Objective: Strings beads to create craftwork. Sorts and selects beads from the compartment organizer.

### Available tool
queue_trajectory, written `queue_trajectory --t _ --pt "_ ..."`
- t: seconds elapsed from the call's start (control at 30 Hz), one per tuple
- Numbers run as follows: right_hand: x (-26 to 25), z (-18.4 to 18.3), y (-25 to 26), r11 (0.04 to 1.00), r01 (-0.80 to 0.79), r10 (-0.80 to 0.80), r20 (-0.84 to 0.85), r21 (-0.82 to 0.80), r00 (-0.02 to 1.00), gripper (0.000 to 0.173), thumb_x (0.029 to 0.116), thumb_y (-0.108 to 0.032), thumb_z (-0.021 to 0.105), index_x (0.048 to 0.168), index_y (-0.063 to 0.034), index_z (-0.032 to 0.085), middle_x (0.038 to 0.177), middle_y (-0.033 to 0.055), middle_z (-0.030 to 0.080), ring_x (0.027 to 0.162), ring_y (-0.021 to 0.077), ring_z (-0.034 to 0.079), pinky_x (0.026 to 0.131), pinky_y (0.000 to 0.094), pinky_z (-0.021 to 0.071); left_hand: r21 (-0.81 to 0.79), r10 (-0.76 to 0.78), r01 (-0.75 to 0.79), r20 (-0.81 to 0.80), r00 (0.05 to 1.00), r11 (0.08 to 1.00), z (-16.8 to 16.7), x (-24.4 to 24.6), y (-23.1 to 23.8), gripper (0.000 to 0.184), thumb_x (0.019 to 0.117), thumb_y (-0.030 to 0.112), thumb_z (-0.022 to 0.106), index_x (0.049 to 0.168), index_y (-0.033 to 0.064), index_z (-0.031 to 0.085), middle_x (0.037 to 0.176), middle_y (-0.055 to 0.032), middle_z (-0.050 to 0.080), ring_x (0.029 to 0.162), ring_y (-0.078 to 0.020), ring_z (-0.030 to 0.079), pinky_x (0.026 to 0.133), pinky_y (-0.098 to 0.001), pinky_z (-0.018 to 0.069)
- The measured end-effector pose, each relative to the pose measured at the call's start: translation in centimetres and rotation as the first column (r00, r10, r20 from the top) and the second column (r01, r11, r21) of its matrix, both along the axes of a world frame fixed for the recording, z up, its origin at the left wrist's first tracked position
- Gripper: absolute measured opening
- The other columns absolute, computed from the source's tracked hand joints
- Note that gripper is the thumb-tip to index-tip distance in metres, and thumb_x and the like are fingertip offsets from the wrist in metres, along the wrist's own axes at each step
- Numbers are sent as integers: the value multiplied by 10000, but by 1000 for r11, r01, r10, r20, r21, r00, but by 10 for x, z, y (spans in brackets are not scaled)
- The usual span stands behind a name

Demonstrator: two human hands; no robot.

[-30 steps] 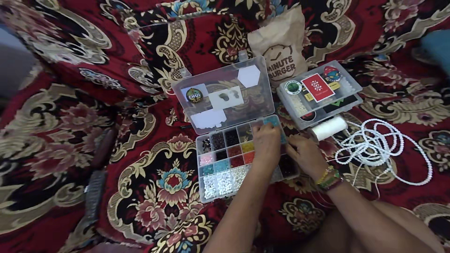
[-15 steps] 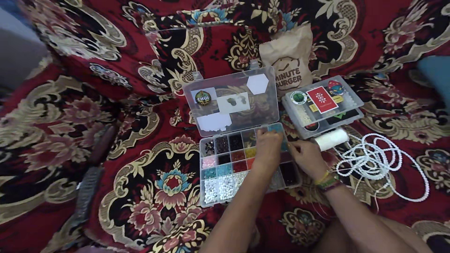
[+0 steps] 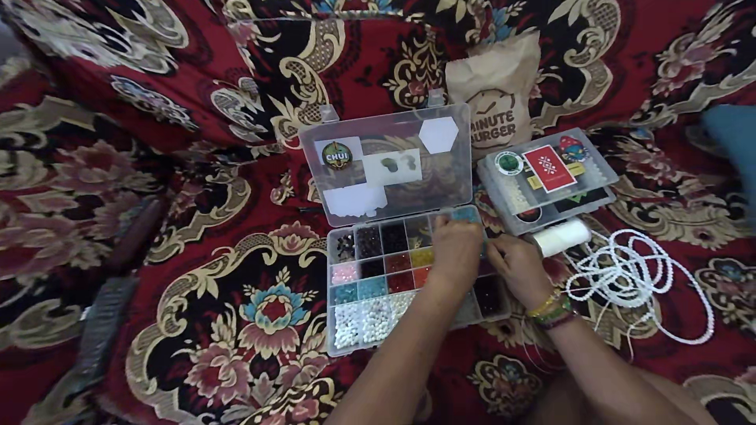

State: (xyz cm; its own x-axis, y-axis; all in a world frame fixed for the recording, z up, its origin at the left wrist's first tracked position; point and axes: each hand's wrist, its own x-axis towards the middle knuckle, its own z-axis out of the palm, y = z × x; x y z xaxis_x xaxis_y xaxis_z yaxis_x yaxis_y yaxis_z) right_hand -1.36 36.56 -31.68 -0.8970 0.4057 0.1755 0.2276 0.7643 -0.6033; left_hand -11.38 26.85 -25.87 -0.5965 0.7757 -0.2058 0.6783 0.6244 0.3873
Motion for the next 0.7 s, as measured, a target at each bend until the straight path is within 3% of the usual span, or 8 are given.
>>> queue_trajectory --t 0.3,0.53,0.7 --pt "1 1 0 999 -9 9 17 -45 1000 282 978 -99 536 874 57 747 792 193 676 754 325 687 715 469 564 71 -35 40 -70 997 997 -10 1 -3 176 994 70 589 1022 -5 746 1003 -165 741 1009 -314 703 1044 -510 418" --pt "0 1 -4 1000 7 -8 29 30 1000 272 973 -94 544 876 53 751 796 198 679 749 342 695 693 482 570 -14 -40 40 22 999 999 0 -3 4 193 1002 27 547 1071 -16 722 1028 -173 728 1039 -321 684 1068 -511 395" --pt "-1 3 -4 998 14 -11 53 -58 999 302 999 -115 525 890 61 745 816 193 677 768 324 684 725 474 564 44 -64 63 9 998 997 -8 -2 0 177 982 21 592 1086 -29 726 1047 -195 730 1065 -348 681 1082 -536 390"
